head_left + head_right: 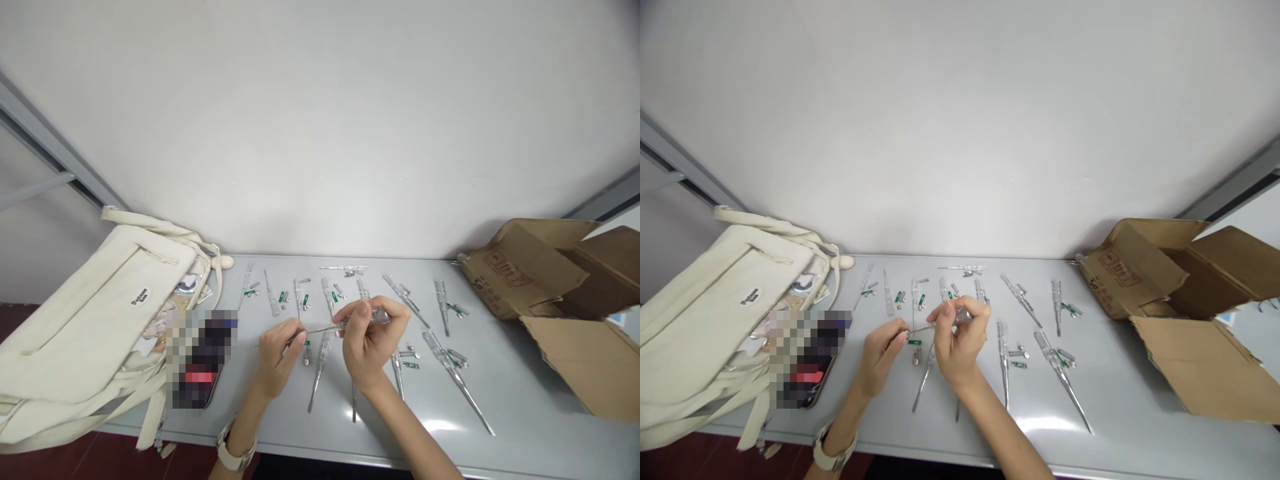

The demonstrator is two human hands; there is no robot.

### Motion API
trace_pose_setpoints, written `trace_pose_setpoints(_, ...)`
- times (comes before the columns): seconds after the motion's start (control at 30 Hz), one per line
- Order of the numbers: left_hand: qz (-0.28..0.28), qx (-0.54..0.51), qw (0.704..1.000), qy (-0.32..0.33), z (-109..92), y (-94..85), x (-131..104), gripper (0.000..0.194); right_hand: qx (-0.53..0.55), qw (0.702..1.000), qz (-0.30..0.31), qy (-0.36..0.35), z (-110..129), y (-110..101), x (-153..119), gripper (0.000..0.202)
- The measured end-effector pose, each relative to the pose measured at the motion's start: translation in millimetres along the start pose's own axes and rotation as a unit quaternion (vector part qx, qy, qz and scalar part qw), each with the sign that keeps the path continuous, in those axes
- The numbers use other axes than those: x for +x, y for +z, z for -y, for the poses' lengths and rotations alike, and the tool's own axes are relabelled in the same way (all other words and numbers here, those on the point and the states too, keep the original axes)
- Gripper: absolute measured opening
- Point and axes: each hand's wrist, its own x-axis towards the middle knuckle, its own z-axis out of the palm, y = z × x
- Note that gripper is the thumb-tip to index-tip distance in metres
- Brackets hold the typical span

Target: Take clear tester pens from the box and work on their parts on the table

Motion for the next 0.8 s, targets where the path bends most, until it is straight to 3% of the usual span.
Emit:
trace_pose_setpoints(0.23,-0.050,0.191,0.978,0.073,5,8.3,-2,0.011,-0.013,0.979,-0.107,0.172,2,0,-1,0.014)
trace_pose_setpoints(0.37,-0.051,0.209,0.973,0.079,7,7.1,-4,0.013,0.009,0.968,-0.118,0.221,1,-3,-2,0.018)
trace_pose_setpoints(0.47,0.002,0.130,0.991,0.042,0,-0.1,-2,0.017,0.043,0.974,-0.066,0.211,-3,-9,-3,0.016)
trace_pose_setpoints(0.63,0.115,-0.060,0.990,-0.052,-18,-12.4,6,0.035,0.087,0.990,-0.005,0.106,-9,-20,-7,0.007)
trace_pose_setpoints(0.7,0.138,-0.106,0.983,-0.062,-21,-12.4,9,0.038,0.086,0.993,0.014,0.074,-8,-20,-11,0.007)
trace_pose_setpoints(0.8,0.128,-0.129,0.982,-0.057,-18,-7.4,12,0.037,0.074,0.995,0.023,0.061,-5,-16,-14,0.011)
